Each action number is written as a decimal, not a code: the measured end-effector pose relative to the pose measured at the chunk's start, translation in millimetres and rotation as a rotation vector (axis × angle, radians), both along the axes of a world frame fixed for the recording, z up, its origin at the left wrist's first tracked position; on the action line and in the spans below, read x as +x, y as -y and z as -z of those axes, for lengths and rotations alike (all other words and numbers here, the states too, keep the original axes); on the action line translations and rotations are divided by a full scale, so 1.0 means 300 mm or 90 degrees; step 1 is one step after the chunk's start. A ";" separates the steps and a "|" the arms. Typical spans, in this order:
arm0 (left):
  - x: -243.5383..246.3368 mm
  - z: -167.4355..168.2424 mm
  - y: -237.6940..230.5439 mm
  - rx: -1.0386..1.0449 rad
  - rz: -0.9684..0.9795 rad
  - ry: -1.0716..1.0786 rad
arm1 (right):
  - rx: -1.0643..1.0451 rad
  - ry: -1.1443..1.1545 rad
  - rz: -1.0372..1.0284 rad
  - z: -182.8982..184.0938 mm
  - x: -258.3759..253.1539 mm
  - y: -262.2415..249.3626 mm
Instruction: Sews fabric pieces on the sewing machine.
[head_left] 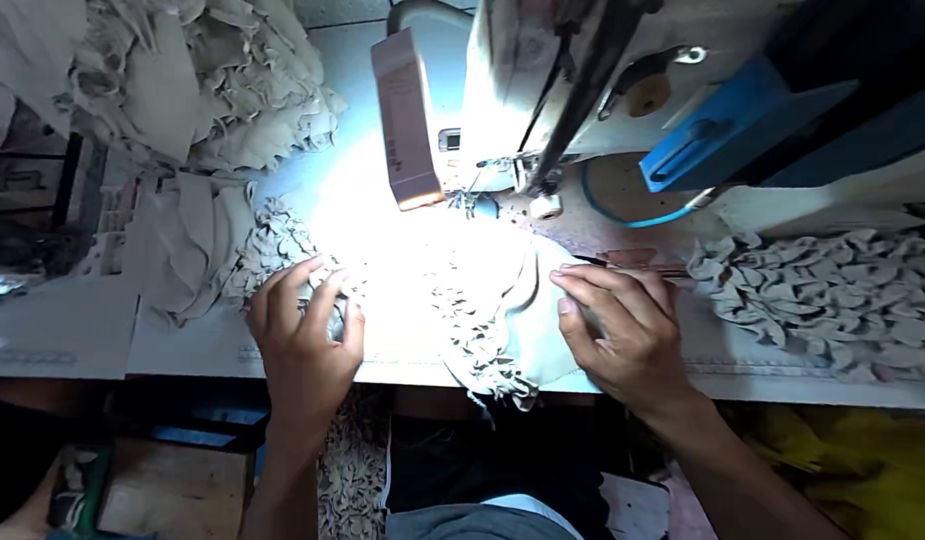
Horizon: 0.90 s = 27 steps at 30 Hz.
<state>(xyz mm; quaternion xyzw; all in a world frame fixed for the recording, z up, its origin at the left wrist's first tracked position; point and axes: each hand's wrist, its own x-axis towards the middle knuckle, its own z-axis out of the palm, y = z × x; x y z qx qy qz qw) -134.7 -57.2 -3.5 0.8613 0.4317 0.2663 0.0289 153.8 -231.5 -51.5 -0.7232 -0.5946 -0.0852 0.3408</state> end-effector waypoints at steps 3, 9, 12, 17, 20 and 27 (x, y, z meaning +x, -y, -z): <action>-0.083 0.016 -0.040 -0.027 -0.090 -0.068 | -0.001 0.010 -0.008 -0.003 -0.003 -0.002; -0.121 0.040 -0.077 -0.094 -0.084 -0.095 | -0.010 0.028 -0.011 -0.014 -0.001 0.003; -0.106 0.022 -0.081 -0.085 -0.077 -0.075 | -0.001 0.029 -0.005 -0.016 0.007 0.007; -0.142 0.036 -0.096 -0.068 -0.021 -0.066 | 0.098 0.032 -0.015 -0.012 -0.007 0.037; -0.149 0.086 -0.117 -0.061 0.041 -0.054 | 0.145 0.035 -0.022 -0.022 -0.019 0.102; -0.118 0.088 -0.105 -0.083 0.046 -0.053 | 0.199 -0.199 -0.101 -0.267 -0.082 0.276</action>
